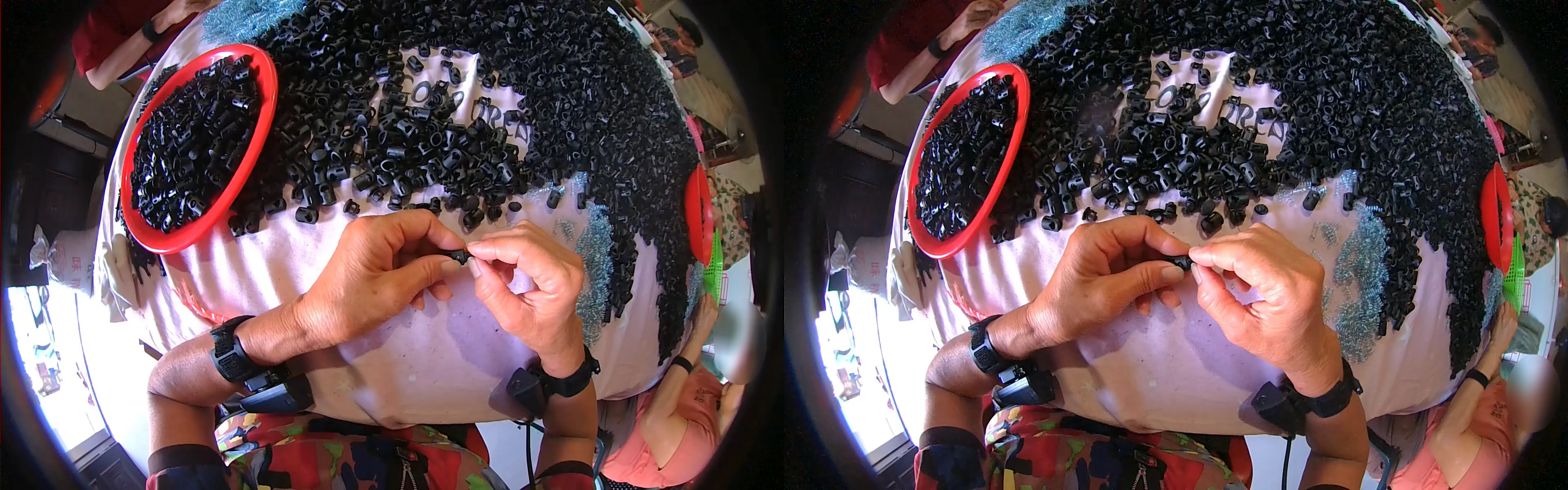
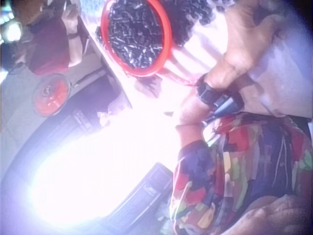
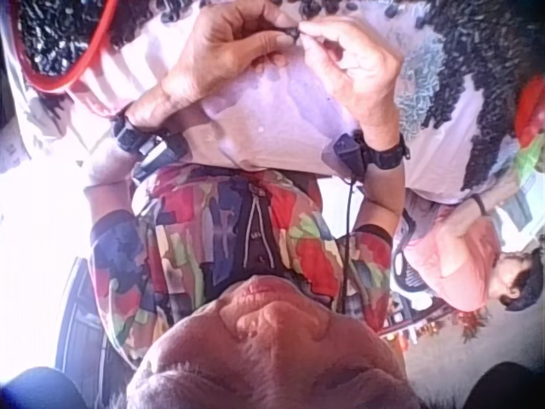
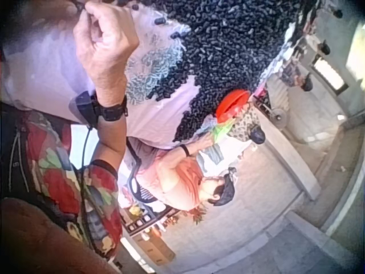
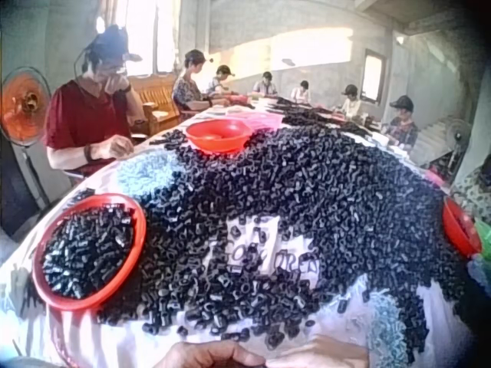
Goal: Manually assembling small black plastic footwear components by inserting pins while seated at a communal table.
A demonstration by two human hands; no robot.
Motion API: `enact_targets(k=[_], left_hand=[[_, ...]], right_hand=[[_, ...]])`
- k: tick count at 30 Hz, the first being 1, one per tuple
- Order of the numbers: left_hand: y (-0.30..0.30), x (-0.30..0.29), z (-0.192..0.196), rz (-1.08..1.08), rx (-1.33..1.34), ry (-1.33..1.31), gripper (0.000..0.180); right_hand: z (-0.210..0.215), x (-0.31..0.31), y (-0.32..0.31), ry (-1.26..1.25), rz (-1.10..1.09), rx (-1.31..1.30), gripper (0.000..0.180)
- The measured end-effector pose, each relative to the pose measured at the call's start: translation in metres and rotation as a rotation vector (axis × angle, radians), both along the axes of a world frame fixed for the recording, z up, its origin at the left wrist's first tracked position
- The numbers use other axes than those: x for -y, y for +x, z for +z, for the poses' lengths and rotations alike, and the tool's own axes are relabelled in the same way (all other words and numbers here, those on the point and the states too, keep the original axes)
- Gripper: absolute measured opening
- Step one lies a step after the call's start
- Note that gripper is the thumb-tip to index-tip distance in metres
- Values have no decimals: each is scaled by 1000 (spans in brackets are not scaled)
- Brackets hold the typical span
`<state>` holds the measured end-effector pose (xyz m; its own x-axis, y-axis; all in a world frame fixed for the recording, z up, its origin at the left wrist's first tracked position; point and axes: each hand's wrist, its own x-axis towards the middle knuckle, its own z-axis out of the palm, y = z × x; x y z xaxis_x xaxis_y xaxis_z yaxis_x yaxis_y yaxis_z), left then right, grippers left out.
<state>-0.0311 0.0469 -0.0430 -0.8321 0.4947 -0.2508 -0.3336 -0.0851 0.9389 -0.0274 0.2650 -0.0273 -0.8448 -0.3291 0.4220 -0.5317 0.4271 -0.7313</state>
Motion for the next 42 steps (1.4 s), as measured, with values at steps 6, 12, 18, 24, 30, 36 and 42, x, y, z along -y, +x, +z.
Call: enact_targets(k=[6, 12, 18, 24, 30, 36, 42], left_hand=[[5, -3, 5, 27, -79, -73, 13], [9, -3, 7, 46, -174, -140, 12], [6, -4, 6, 27, -184, -163, 12], [0, -3, -2, 28, 6, 50, 18], [4, -3, -4, 17, -19, 15, 18], [12, -7, 0, 69, -171, -106, 12], [10, -5, 12, -17, -226, -284, 15]], right_hand=[[1, 0, 0, -23, 29, 58, 15], [1, -2, 1, -61, 68, 110, 17], [4, 1, 3, 11, 35, 77, 17], [0, -2, -2, -58, 29, 63, 20], [-1, -3, -6, 67, 88, -124, 19], [2, -1, -1, 61, 73, -29, 19], [3, -3, 4, -18, 43, 172, 13]])
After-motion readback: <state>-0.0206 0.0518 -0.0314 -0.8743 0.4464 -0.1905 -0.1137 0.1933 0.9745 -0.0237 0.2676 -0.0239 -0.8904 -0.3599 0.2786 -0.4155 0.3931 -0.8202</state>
